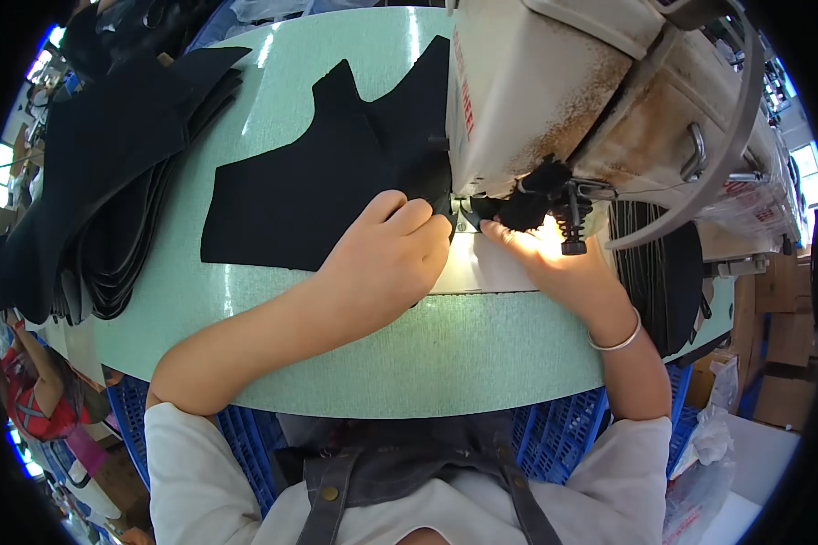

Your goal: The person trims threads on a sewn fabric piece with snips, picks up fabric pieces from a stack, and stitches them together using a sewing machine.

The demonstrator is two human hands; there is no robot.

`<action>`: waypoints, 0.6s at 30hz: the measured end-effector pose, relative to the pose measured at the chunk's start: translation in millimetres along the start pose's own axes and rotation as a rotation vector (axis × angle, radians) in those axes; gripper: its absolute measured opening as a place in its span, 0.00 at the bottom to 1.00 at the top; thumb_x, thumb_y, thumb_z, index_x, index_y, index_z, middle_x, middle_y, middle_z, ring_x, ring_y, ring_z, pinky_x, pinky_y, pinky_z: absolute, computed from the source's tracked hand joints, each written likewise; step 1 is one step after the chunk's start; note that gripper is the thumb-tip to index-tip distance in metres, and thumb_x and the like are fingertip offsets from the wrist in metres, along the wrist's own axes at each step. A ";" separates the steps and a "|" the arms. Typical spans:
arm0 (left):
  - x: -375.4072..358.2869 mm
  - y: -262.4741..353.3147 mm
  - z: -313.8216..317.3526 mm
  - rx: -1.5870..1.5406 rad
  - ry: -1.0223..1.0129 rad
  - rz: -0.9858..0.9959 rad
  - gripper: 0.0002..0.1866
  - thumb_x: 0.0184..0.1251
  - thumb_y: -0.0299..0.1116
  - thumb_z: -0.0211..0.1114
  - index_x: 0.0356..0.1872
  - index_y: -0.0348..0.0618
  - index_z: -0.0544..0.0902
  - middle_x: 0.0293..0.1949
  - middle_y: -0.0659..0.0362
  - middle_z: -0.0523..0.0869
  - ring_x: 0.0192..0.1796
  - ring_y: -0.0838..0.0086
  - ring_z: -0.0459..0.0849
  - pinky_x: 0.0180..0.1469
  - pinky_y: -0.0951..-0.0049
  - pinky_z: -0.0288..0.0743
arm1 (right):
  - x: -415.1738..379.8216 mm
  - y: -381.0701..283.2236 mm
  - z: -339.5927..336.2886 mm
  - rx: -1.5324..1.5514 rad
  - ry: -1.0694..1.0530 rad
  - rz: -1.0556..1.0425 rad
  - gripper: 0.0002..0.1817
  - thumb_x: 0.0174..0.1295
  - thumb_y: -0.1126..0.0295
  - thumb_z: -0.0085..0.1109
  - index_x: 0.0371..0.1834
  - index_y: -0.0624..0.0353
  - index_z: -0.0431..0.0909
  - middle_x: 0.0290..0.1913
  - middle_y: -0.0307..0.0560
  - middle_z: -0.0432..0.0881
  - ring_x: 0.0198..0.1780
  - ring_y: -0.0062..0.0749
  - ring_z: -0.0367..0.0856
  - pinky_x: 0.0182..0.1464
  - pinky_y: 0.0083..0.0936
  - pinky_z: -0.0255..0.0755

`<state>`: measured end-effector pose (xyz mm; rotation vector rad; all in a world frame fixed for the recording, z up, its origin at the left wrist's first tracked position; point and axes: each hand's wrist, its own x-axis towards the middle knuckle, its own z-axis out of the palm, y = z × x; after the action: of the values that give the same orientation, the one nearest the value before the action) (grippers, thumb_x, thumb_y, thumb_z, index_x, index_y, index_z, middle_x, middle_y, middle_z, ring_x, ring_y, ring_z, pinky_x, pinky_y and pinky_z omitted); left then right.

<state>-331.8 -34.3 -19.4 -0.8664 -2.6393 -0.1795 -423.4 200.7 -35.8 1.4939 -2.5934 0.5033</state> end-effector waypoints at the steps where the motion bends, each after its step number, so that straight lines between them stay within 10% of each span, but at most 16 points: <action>1: 0.0 1.9 4.8 0.001 -0.001 0.005 0.13 0.49 0.25 0.64 0.38 0.36 0.82 0.28 0.61 0.72 0.38 0.69 0.72 0.50 0.67 0.69 | 0.9 -4.2 -1.1 0.060 -0.091 0.138 0.23 0.59 0.77 0.58 0.57 0.42 0.83 0.51 0.38 0.85 0.42 0.28 0.85 0.43 0.23 0.79; 3: 2.7 5.3 12.4 0.079 0.135 0.001 0.04 0.41 0.25 0.63 0.20 0.40 0.76 0.28 0.60 0.70 0.37 0.71 0.70 0.44 0.71 0.66 | 4.0 -5.9 3.7 0.047 -0.039 0.108 0.22 0.58 0.77 0.59 0.56 0.44 0.83 0.49 0.40 0.85 0.42 0.30 0.85 0.43 0.24 0.79; 10: 7.5 3.7 17.1 0.093 0.182 0.005 0.04 0.42 0.25 0.63 0.21 0.39 0.77 0.28 0.59 0.70 0.37 0.71 0.70 0.43 0.70 0.65 | 9.5 -23.8 9.9 -0.312 0.098 -0.159 0.22 0.52 0.77 0.60 0.53 0.57 0.82 0.49 0.43 0.84 0.48 0.34 0.83 0.51 0.28 0.77; 14: 9.8 6.7 5.1 0.180 0.153 -0.067 0.05 0.43 0.25 0.62 0.24 0.35 0.79 0.31 0.57 0.74 0.45 0.66 0.75 0.58 0.64 0.69 | 6.2 -2.6 10.2 -0.222 0.157 -0.242 0.19 0.55 0.75 0.62 0.53 0.59 0.82 0.49 0.43 0.84 0.49 0.36 0.83 0.57 0.32 0.74; 16: 11.8 4.4 -5.9 0.267 0.188 -0.116 0.06 0.44 0.25 0.62 0.25 0.34 0.80 0.32 0.56 0.75 0.49 0.63 0.77 0.64 0.61 0.69 | 8.9 8.6 3.9 -0.039 0.405 -0.092 0.10 0.48 0.75 0.63 0.35 0.55 0.81 0.34 0.39 0.82 0.30 0.31 0.80 0.35 0.32 0.75; 18: 7.1 -4.3 -13.6 0.201 0.184 -0.081 0.08 0.44 0.25 0.61 0.28 0.34 0.81 0.34 0.55 0.77 0.57 0.59 0.77 0.73 0.57 0.61 | 7.4 12.9 -14.9 -0.370 0.302 -0.302 0.06 0.46 0.74 0.64 0.29 0.56 0.80 0.33 0.40 0.82 0.32 0.34 0.81 0.41 0.37 0.74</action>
<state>-335.7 -37.0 -4.1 -0.6458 -2.4708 -0.0124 -439.4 205.6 -22.9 1.5050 -2.0475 0.1822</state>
